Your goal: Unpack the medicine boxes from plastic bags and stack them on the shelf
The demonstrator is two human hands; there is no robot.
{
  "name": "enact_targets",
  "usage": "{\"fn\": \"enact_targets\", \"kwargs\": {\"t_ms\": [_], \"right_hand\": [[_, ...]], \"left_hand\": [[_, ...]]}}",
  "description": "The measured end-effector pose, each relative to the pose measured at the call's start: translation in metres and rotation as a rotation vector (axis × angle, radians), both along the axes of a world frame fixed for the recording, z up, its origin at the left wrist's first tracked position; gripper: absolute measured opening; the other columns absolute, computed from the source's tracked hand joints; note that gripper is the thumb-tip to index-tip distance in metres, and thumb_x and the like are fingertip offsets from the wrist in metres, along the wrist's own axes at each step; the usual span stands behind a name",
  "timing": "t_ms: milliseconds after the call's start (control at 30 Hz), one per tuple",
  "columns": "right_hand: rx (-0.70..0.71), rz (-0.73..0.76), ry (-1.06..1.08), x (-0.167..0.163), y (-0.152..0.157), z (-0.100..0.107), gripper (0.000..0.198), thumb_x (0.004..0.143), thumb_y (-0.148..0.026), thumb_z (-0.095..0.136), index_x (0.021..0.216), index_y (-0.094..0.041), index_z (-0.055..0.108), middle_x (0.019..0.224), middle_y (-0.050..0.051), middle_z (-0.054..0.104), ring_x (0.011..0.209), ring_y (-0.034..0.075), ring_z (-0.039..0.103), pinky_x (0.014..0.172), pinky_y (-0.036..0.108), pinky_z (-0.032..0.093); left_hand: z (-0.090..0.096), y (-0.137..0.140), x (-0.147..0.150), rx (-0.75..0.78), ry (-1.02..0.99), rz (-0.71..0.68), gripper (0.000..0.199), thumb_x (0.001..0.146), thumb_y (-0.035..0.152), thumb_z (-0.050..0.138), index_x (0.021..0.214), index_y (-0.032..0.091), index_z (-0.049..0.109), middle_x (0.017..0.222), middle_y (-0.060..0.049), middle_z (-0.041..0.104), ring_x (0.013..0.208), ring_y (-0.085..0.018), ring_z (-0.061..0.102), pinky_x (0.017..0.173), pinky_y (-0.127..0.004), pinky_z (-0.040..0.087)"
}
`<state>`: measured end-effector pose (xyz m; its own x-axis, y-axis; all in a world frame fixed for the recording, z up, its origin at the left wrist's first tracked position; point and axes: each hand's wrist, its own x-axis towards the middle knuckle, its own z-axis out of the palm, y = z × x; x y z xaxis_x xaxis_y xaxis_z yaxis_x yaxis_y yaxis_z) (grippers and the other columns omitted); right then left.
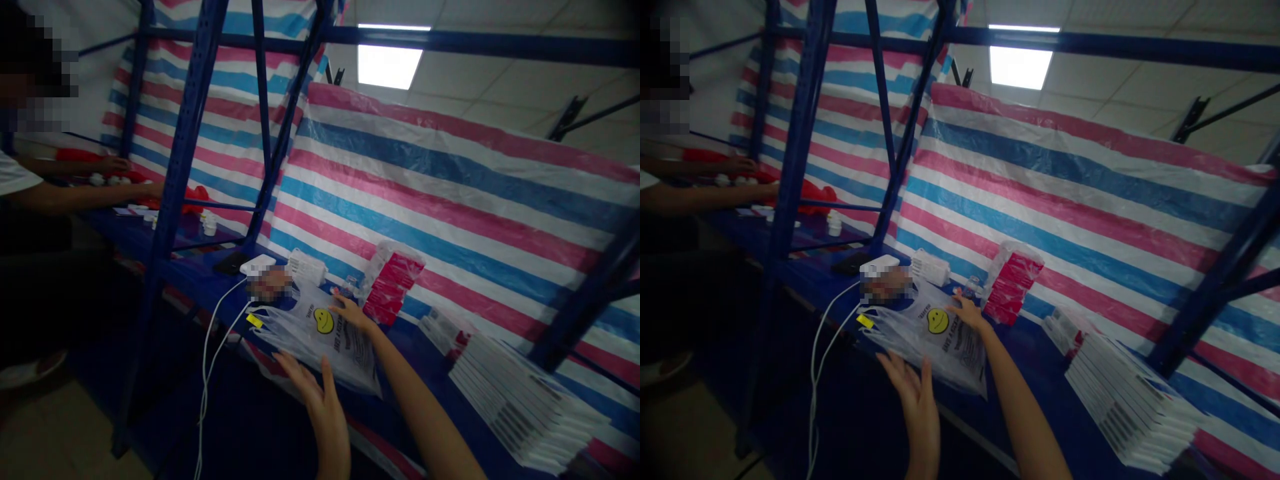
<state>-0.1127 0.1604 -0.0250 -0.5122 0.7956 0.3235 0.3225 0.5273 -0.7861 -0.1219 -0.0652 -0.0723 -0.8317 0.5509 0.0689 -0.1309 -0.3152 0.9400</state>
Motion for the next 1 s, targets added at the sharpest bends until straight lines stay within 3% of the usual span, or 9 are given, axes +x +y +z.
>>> {"fn": "enact_targets", "kwargs": {"t_ms": [100,233,500,600,700,800,867,933,1000], "right_hand": [[0.117,0.066,-0.337,0.01,0.008,0.005,0.036,0.058,-0.032,0.073,0.091,-0.021,0.068,0.104,0.006,0.065,0.102,0.026,0.056,0.094,0.044,0.036],[0.149,0.09,-0.413,0.024,0.012,0.009,0.024,0.07,-0.025,0.062,0.093,-0.021,0.069,0.107,0.006,0.064,0.104,0.025,0.056,0.095,0.042,0.037],[0.189,0.124,-0.441,0.044,-0.004,0.012,0.04,0.071,-0.035,0.063,0.109,-0.022,0.063,0.114,0.007,0.061,0.107,0.028,0.054,0.095,0.044,0.037],[0.266,0.033,-0.426,0.05,-0.011,0.022,0.042,0.077,-0.046,0.054,0.115,-0.028,0.058,0.119,0.004,0.058,0.112,0.03,0.05,0.097,0.051,0.03],[0.313,-0.112,-0.306,0.06,-0.013,0.033,0.04,0.082,-0.052,0.042,0.11,-0.03,0.06,0.109,0.002,0.064,0.107,0.028,0.053,0.095,0.051,0.03],[0.331,-0.226,0.01,0.073,-0.016,0.037,0.051,0.083,-0.058,0.033,0.097,-0.021,0.065,0.097,0.006,0.067,0.096,0.024,0.059,0.09,0.042,0.038],[0.343,-0.269,0.231,0.083,-0.021,0.033,0.056,0.083,-0.059,0.03,0.088,-0.016,0.066,0.093,0.009,0.067,0.089,0.022,0.06,0.085,0.036,0.041],[0.337,-0.307,0.361,0.092,-0.028,0.023,0.056,0.082,-0.058,0.032,0.084,-0.014,0.065,0.09,0.01,0.067,0.085,0.021,0.06,0.082,0.034,0.042],[0.306,-0.346,0.39,0.102,-0.032,0.011,0.054,0.081,-0.058,0.034,0.082,-0.014,0.065,0.085,0.01,0.067,0.081,0.021,0.06,0.079,0.033,0.042]], "left_hand": [[0.012,0.014,0.012,0.066,-0.045,0.208,0.088,0.083,0.035,0.045,0.137,0.022,-0.023,0.147,-0.005,-0.018,0.134,-0.021,-0.003,0.111,-0.036,0.014],[0.019,0.024,0.026,0.042,0.05,0.369,0.072,0.084,0.017,0.035,0.141,0.007,-0.008,0.147,-0.012,-0.011,0.135,-0.02,-0.003,0.111,-0.035,0.003],[0.018,0.023,0.046,0.0,0.143,0.345,0.067,0.083,0.009,0.027,0.14,0.004,-0.007,0.147,-0.014,-0.012,0.135,-0.02,-0.006,0.112,-0.037,0.003],[0.019,0.02,0.052,-0.025,0.152,0.361,0.069,0.087,0.02,0.032,0.14,0.005,-0.009,0.146,-0.017,-0.014,0.135,-0.023,-0.009,0.111,-0.042,0.003],[0.027,0.003,0.053,-0.048,0.213,0.446,0.074,0.087,0.026,0.041,0.141,0.011,-0.007,0.146,-0.016,-0.014,0.135,-0.027,-0.01,0.11,-0.049,0.002],[0.055,-0.022,0.044,0.097,0.364,0.547,0.066,0.085,0.019,0.045,0.14,0.017,0.009,0.147,-0.015,-0.003,0.136,-0.028,0.001,0.109,-0.049,0.012],[0.085,-0.029,0.029,0.263,0.587,0.569,0.052,0.084,0.013,0.043,0.133,0.02,0.028,0.144,-0.014,0.016,0.133,-0.025,0.019,0.107,-0.045,0.022],[0.12,-0.017,0.005,0.378,0.891,0.477,0.042,0.084,0.009,0.039,0.124,0.021,0.039,0.131,-0.01,0.041,0.124,-0.02,0.036,0.103,-0.041,0.03],[0.151,0.015,-0.029,0.339,1.158,0.345,0.04,0.084,0.007,0.035,0.12,0.021,0.043,0.122,-0.007,0.051,0.116,-0.017,0.044,0.1,-0.037,0.034]]}}
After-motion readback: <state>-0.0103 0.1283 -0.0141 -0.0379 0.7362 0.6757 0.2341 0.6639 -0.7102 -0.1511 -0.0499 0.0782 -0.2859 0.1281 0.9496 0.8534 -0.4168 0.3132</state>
